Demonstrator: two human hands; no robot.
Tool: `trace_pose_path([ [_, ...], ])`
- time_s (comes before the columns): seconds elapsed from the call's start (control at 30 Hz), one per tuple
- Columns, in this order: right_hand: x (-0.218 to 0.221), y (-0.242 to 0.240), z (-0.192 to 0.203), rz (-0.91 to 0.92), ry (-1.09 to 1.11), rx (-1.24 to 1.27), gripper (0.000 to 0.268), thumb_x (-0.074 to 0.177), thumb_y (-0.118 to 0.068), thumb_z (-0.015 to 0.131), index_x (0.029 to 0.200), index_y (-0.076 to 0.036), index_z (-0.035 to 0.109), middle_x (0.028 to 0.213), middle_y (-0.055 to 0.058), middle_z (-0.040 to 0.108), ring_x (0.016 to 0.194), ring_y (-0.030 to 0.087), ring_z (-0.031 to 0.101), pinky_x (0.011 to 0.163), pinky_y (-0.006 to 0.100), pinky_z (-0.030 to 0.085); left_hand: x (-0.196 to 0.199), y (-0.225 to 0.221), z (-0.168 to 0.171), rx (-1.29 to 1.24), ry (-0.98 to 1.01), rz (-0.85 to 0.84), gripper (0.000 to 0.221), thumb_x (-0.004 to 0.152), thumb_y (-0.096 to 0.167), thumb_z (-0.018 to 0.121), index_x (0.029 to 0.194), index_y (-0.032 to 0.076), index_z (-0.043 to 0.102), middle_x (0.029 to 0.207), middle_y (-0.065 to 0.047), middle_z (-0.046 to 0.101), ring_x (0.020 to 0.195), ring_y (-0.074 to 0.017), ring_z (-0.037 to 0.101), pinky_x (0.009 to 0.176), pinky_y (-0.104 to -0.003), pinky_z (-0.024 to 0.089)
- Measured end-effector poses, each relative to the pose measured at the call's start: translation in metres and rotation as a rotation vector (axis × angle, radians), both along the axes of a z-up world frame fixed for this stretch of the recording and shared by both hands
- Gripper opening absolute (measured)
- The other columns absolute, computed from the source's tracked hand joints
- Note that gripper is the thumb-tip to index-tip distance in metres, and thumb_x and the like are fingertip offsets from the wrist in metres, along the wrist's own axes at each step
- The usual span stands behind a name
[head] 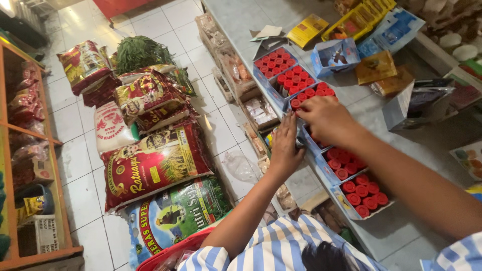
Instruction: The person picks up various small packaged grocery items from a red plastic basket and organizes them onto a counter shelf, arranging several small bottles into a grid tray and stacking flat packets together.
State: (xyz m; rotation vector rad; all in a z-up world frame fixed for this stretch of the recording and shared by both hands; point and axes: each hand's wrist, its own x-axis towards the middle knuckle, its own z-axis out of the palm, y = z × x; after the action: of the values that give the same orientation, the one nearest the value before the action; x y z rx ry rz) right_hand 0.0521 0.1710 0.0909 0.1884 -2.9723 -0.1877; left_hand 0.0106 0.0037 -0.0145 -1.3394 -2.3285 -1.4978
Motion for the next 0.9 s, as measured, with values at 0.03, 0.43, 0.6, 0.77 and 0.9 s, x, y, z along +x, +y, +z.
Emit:
trace_pose_path([
  [0.03,-0.003,0.01,0.006,0.032,0.026,-0.098,0.049,0.069,-0.021,0.071,0.118,-0.022,0.078,0.131,0.012,0.069,0.121,0.031,0.06,0.097,0.05,0.046,0.001,-0.003,0.0,0.022,-0.015,-0.024,0.102,0.074,0.007,0.073,0.163,0.006,0.024,0.163,-0.022,0.037,0.153,-0.0394,0.034,0.124,-0.053,0.028],
  [0.43,-0.066,0.013,-0.004,-0.406,0.006,-0.343,0.074,0.103,-0.061,0.028,0.165,-0.025,0.006,0.174,0.008,-0.003,0.159,0.03,-0.007,0.117,0.068,-0.015,0.003,0.0,-0.008,0.13,-0.151,-0.029,0.087,0.077,0.004,0.069,0.157,0.0,0.036,0.16,-0.025,0.043,0.152,-0.04,0.038,0.125,-0.047,0.031],
  [0.6,-0.082,0.029,-0.06,-0.471,-0.084,-0.24,0.083,0.098,-0.069,0.022,0.165,-0.03,-0.007,0.171,0.009,-0.019,0.156,0.033,-0.021,0.112,0.074,-0.019,0.004,0.001,-0.009,0.052,-0.124,-0.012,0.088,0.076,0.005,0.071,0.157,0.001,0.036,0.159,-0.026,0.041,0.151,-0.0414,0.035,0.123,-0.051,0.026],
  [0.77,-0.077,0.028,-0.035,-0.418,-0.073,-0.276,0.084,0.1,-0.067,0.034,0.163,-0.022,0.003,0.169,0.016,-0.009,0.154,0.037,-0.009,0.111,0.074,-0.009,0.008,-0.008,0.013,0.09,-0.151,-0.006,0.09,0.074,0.003,0.072,0.156,0.001,0.035,0.152,-0.028,0.045,0.142,-0.0449,0.04,0.116,-0.05,0.031],
  [0.9,-0.021,0.03,0.024,-0.363,-0.113,-0.425,0.033,0.104,-0.036,0.059,0.129,-0.017,0.066,0.138,0.01,0.064,0.126,0.03,0.065,0.109,0.045,0.053,0.008,-0.026,0.035,0.182,-0.182,-0.071,0.068,0.078,-0.001,0.068,0.144,0.008,0.053,0.131,-0.016,0.062,0.123,-0.0353,0.06,0.105,-0.043,0.049],
])
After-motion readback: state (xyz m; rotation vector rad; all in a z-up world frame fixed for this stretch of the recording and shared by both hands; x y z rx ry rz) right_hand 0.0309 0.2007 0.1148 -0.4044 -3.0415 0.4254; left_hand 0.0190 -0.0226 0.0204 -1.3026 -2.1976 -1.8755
